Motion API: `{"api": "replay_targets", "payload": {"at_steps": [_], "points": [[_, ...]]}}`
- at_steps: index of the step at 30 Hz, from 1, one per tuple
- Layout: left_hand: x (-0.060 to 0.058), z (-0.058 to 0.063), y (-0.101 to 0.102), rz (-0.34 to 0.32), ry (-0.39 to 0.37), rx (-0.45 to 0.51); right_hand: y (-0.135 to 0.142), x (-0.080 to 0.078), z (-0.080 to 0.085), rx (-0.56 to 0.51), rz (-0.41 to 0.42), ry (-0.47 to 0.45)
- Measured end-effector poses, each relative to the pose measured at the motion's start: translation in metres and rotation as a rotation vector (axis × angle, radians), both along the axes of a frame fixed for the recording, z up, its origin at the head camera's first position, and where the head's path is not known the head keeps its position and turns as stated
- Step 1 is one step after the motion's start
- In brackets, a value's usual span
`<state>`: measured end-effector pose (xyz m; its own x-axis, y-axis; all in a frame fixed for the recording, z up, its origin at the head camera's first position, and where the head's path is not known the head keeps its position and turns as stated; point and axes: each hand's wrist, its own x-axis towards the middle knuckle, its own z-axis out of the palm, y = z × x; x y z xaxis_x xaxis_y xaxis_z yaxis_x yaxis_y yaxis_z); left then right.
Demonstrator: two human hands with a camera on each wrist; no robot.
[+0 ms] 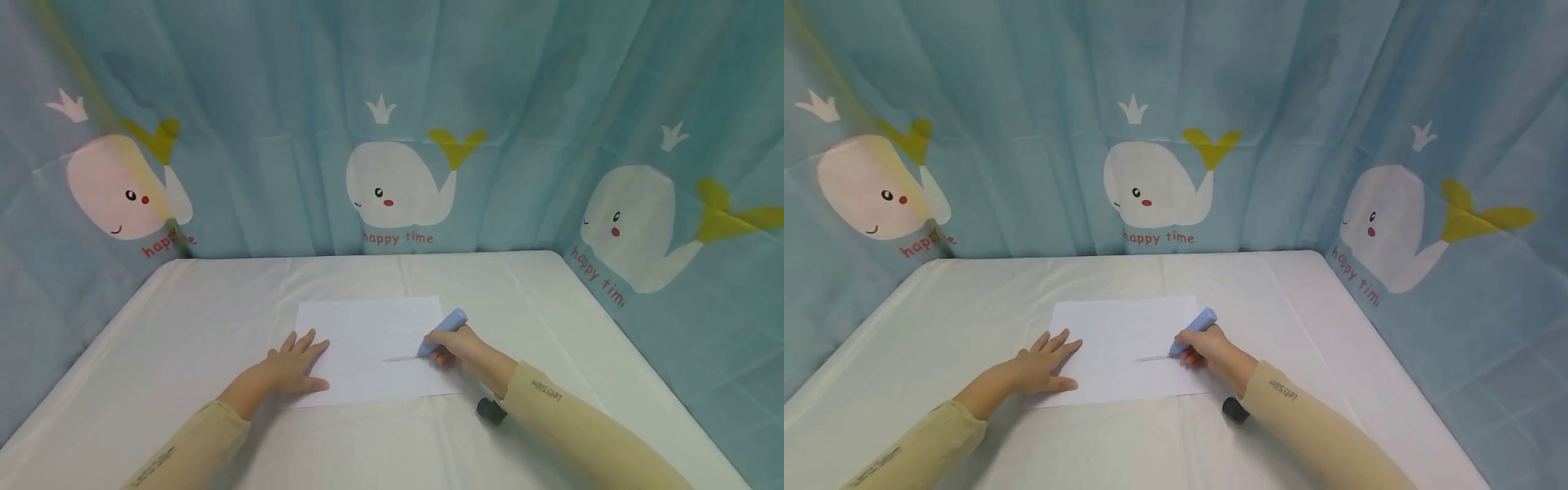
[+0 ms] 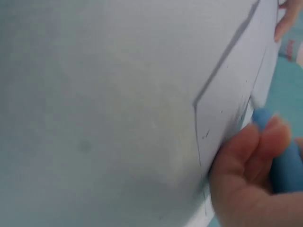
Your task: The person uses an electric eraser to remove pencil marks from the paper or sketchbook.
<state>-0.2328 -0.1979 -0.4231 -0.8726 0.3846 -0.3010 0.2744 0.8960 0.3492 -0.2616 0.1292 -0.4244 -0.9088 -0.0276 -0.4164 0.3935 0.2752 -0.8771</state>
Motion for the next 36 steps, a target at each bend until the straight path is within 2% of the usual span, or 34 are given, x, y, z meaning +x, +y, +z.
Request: {"api": "replay_targets", "payload": {"at_steps": [4,16,25,30,36], "points": [[-0.0024,-0.0034,-0.0006,-0.01,0.006,0.0,0.0022,-0.0003,-0.0002,-0.007,0.004,0.001],[-0.0004,-0.0022,-0.0016,0.004,0.001,0.006,0.0039,0.0003,0.0013,-0.002,0.02,0.0],[-0.0004,-0.0013,-0.0022,0.006,0.0,0.004,0.0017,-0.0007,0.0017,-0.035,0.069,-0.03],[-0.0005,-0.0006,-0.0011,0.009,-0.001,0.005,-0.0004,-0.0013,0.004,-0.046,0.048,-0.012],[0.0,0.0002,0.0002,0.01,-0.003,0.006,-0.0035,-0.001,0.0036,-0.028,-0.02,0.006]]}}
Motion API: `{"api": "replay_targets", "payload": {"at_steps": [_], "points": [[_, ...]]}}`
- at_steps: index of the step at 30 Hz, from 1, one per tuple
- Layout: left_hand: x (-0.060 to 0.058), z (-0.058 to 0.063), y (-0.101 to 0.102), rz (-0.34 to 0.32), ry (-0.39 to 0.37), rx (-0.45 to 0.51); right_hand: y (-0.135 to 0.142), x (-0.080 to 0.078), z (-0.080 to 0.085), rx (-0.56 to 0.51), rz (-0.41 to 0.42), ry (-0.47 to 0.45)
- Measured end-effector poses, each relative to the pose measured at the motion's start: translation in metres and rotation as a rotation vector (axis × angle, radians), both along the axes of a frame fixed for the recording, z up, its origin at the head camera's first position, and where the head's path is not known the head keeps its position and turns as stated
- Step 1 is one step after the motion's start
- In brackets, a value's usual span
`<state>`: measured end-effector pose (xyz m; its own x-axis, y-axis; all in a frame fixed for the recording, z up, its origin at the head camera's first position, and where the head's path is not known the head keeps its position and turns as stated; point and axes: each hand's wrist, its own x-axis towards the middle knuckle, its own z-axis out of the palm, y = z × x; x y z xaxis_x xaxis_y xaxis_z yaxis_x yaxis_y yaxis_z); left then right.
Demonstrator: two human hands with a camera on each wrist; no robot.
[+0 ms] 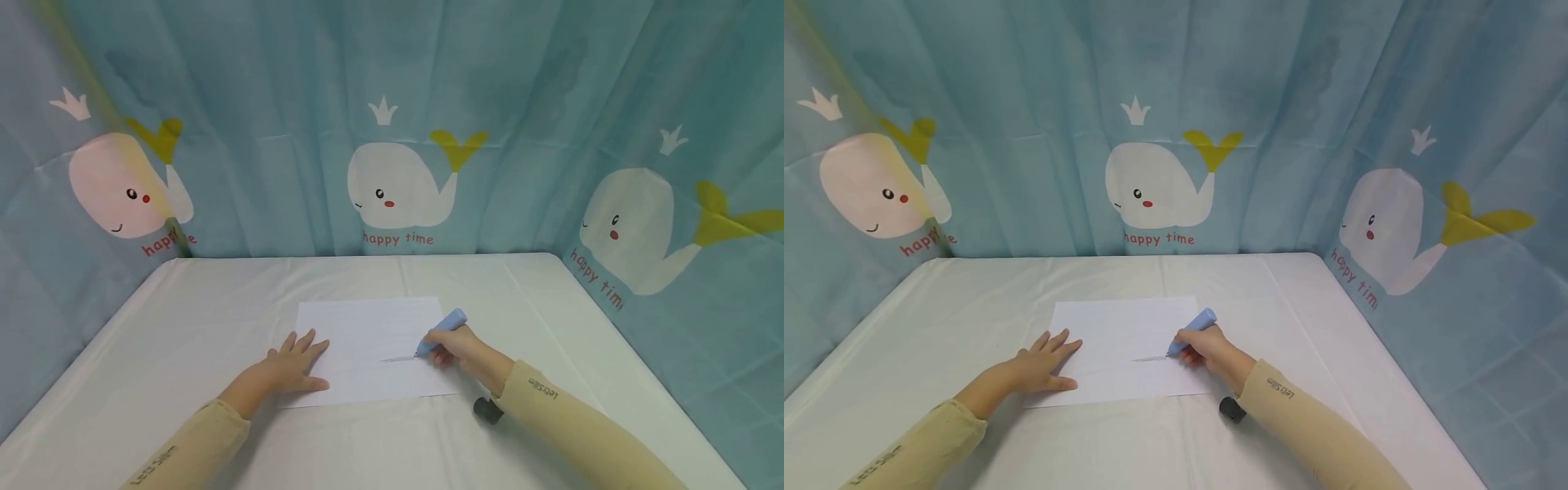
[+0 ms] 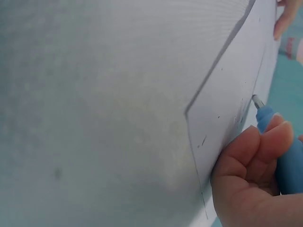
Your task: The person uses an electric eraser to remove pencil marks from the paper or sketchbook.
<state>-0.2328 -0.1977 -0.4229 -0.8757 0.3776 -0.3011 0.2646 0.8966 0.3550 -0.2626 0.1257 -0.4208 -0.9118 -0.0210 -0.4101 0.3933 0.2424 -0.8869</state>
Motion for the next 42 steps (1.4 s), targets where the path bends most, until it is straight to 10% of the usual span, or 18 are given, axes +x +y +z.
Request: {"api": "replay_targets", "payload": {"at_steps": [42], "points": [[-0.0019,-0.0017,-0.0041,-0.002,-0.024,0.026,0.0008,0.0,-0.0008,-0.006,0.063,-0.015]]}}
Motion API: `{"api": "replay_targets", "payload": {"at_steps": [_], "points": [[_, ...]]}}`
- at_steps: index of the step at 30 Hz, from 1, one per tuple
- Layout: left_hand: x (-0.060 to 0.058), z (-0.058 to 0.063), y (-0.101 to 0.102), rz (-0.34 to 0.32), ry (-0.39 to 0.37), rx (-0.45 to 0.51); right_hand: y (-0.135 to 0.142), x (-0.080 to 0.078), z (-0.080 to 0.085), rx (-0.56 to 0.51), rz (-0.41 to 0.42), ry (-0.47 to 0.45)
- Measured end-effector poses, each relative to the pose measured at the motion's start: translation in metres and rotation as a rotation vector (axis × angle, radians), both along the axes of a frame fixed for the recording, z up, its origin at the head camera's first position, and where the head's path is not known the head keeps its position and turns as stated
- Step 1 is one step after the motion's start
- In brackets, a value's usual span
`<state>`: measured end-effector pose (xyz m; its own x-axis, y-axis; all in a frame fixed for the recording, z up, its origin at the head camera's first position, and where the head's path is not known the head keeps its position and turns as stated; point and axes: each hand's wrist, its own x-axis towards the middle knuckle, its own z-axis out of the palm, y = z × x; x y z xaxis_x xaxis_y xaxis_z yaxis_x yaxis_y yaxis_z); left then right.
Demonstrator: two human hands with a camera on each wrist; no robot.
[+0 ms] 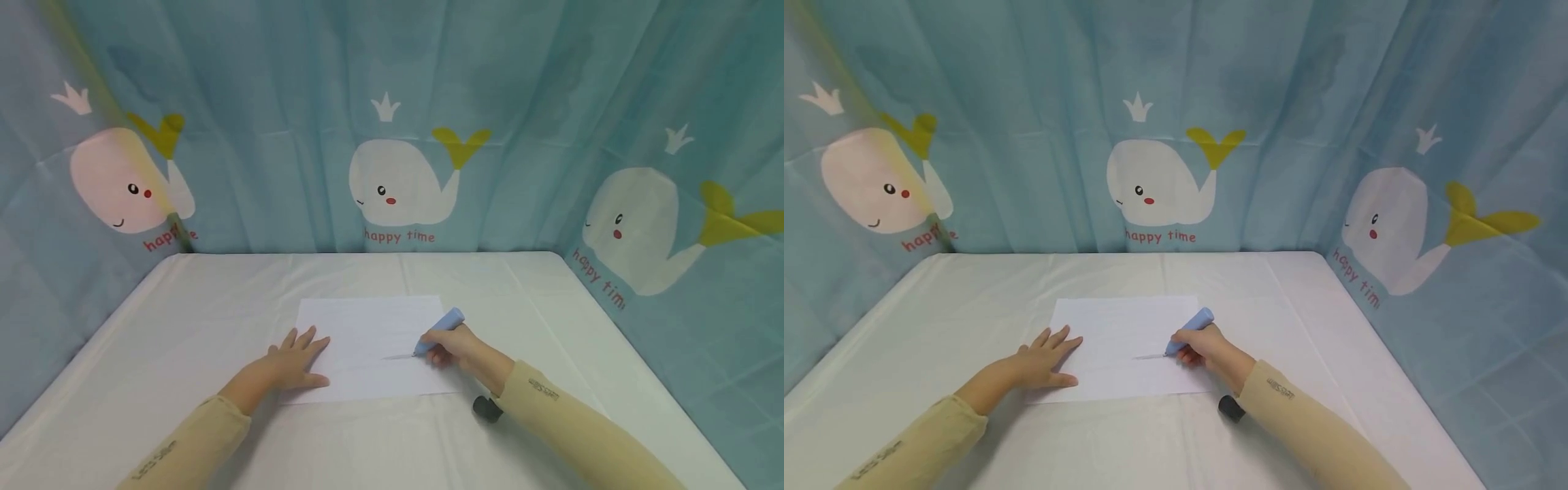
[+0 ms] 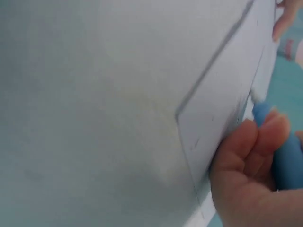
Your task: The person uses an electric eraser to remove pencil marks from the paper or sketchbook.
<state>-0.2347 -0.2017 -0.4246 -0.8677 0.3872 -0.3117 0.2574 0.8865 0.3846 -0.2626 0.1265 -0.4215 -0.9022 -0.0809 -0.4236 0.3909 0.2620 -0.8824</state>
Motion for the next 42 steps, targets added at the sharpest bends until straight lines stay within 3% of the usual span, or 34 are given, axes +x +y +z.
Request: {"api": "replay_targets", "payload": {"at_steps": [9,26,34,42], "points": [[0.0025,0.0049,0.0045,0.005,0.009,-0.035,-0.0023,-0.0013,-0.0011,0.0,0.006,0.003],[-0.0009,0.0015,0.0034,-0.014,0.014,-0.042,-0.0013,-0.0003,0.0,-0.001,0.011,-0.005],[0.0,0.0048,0.0052,0.005,0.012,-0.042,-0.0011,-0.0001,0.0003,-0.056,-0.032,-0.017],[-0.0003,0.0023,0.0046,0.012,0.001,-0.037,-0.0044,-0.0012,0.0016,-0.035,-0.058,-0.022]]}}
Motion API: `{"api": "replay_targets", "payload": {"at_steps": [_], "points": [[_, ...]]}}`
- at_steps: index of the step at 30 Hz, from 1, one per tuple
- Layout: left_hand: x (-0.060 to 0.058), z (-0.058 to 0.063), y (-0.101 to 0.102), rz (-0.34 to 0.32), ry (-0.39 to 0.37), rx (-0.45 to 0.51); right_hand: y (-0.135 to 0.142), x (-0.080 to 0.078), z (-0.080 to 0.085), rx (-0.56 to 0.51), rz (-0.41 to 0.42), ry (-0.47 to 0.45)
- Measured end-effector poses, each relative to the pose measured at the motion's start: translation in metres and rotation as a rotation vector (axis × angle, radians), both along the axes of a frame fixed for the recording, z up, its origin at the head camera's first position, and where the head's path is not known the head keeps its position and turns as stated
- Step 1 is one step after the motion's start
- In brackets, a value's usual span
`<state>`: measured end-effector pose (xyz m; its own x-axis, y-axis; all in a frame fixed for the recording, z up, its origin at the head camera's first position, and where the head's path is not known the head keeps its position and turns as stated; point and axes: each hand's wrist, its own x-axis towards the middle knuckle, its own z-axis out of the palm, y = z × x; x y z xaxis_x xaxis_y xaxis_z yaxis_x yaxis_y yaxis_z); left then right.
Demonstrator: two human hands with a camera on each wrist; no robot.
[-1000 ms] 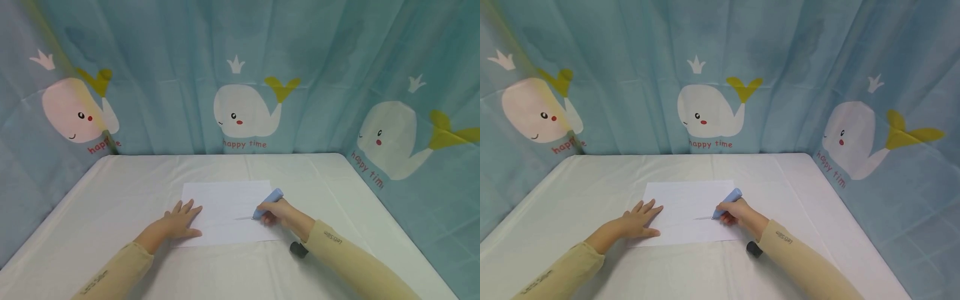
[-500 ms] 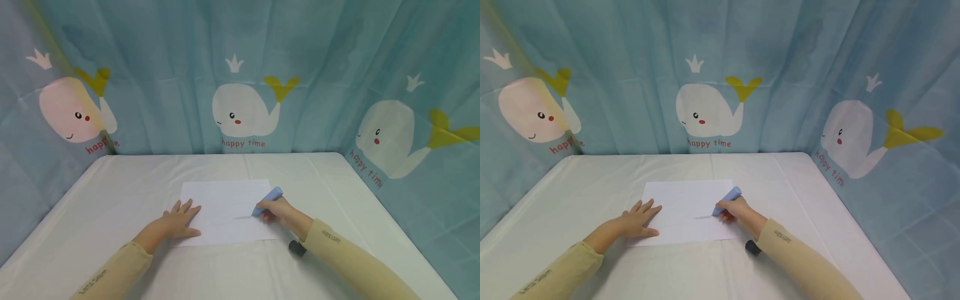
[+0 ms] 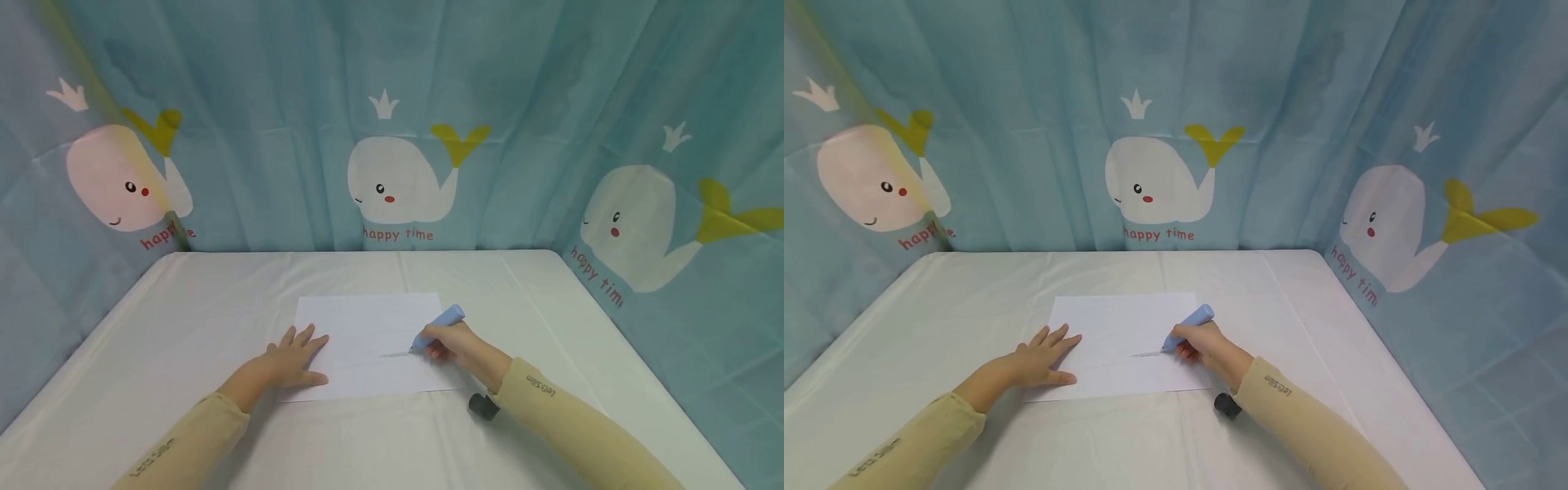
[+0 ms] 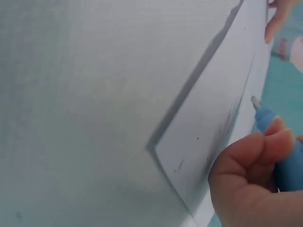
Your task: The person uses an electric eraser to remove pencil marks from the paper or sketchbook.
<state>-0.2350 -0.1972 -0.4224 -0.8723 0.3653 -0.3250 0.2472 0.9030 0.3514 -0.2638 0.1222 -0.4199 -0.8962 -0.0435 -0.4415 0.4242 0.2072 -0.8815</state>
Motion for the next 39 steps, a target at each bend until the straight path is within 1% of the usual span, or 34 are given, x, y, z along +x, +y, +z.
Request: {"api": "replay_targets", "payload": {"at_steps": [3,7,14,19,27,31,36,39], "points": [[-0.0019,-0.0016,-0.0005,-0.003,0.005,-0.001,-0.0011,-0.0006,0.0007,-0.003,-0.027,0.005],[-0.0012,-0.0015,-0.0004,-0.006,0.006,-0.007,-0.0016,0.0008,0.0007,0.003,-0.035,0.006],[0.0032,0.0029,0.0015,0.0,0.002,0.002,-0.0002,0.0018,-0.0023,-0.006,-0.012,0.001],[0.0046,0.0028,0.0014,-0.007,0.003,0.002,0.0009,0.0012,-0.0047,-0.007,-0.011,-0.006],[0.004,0.0022,0.0024,-0.003,0.006,0.003,0.0015,0.0001,-0.0032,-0.024,0.022,-0.015],[0.0039,0.0035,0.0029,-0.009,0.008,0.004,0.0037,0.0007,-0.0021,-0.037,0.019,-0.009],[0.0028,0.0024,0.0008,-0.01,0.013,0.006,0.0016,0.0012,-0.0018,-0.015,0.033,0.004],[0.0012,-0.0002,-0.0005,-0.01,0.014,0.007,-0.0008,0.0008,-0.003,-0.006,0.017,0.003]]}}
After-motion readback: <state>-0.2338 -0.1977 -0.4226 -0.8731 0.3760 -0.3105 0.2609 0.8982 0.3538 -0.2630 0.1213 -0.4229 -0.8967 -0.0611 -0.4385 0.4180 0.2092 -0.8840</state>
